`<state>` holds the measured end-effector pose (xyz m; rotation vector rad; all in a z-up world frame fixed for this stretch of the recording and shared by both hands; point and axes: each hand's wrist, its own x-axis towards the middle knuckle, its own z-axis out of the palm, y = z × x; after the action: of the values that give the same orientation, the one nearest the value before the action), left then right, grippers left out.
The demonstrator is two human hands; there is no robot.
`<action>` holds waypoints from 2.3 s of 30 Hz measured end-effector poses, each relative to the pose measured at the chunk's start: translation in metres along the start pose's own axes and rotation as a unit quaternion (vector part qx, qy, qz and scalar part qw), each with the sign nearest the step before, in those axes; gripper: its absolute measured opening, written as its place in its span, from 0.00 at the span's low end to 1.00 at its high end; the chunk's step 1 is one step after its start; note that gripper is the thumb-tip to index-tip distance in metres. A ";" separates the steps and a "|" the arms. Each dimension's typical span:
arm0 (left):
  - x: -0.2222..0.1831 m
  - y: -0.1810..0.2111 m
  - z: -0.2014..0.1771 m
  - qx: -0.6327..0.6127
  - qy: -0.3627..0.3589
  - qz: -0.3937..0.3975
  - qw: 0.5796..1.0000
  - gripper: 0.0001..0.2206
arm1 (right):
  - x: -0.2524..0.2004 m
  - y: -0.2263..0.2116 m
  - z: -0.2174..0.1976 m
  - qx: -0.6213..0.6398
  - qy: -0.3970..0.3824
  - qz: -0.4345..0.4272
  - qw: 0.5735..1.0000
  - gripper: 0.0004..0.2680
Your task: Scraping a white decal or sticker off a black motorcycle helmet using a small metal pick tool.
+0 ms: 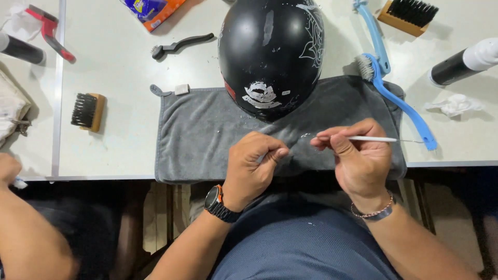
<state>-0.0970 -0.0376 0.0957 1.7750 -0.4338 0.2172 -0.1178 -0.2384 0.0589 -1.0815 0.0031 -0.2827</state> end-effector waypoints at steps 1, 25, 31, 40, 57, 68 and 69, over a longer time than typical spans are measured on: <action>0.002 0.001 -0.002 0.002 0.003 -0.010 1.000 0.03 | 0.004 0.002 -0.005 0.006 0.003 0.006 1.000 0.05; 0.001 0.018 0.004 -0.089 -0.105 -0.153 0.979 0.04 | -0.014 0.010 -0.020 0.066 0.008 0.167 0.984 0.06; -0.012 0.007 -0.011 -0.152 -0.164 -0.163 0.961 0.06 | -0.022 0.015 -0.027 0.111 -0.024 0.232 0.966 0.05; -0.014 -0.005 -0.023 -0.241 -0.197 -0.219 0.925 0.06 | -0.014 0.015 -0.019 0.128 -0.094 0.240 0.958 0.04; -0.009 -0.007 -0.036 -0.204 -0.272 -0.296 0.893 0.05 | -0.013 0.004 -0.002 0.093 -0.168 0.184 0.964 0.06; 0.001 -0.036 -0.069 -0.135 -0.094 -0.216 0.962 0.09 | -0.009 -0.002 -0.007 -0.001 -0.146 0.117 0.982 0.06; 0.008 -0.037 -0.073 -0.134 -0.092 -0.215 0.963 0.09 | -0.009 0.002 -0.012 0.000 -0.148 0.116 0.982 0.06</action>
<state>-0.0688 0.0386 0.0838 1.5808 -0.1875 -0.3034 -0.1273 -0.2459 0.0501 -1.1043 -0.1358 0.0904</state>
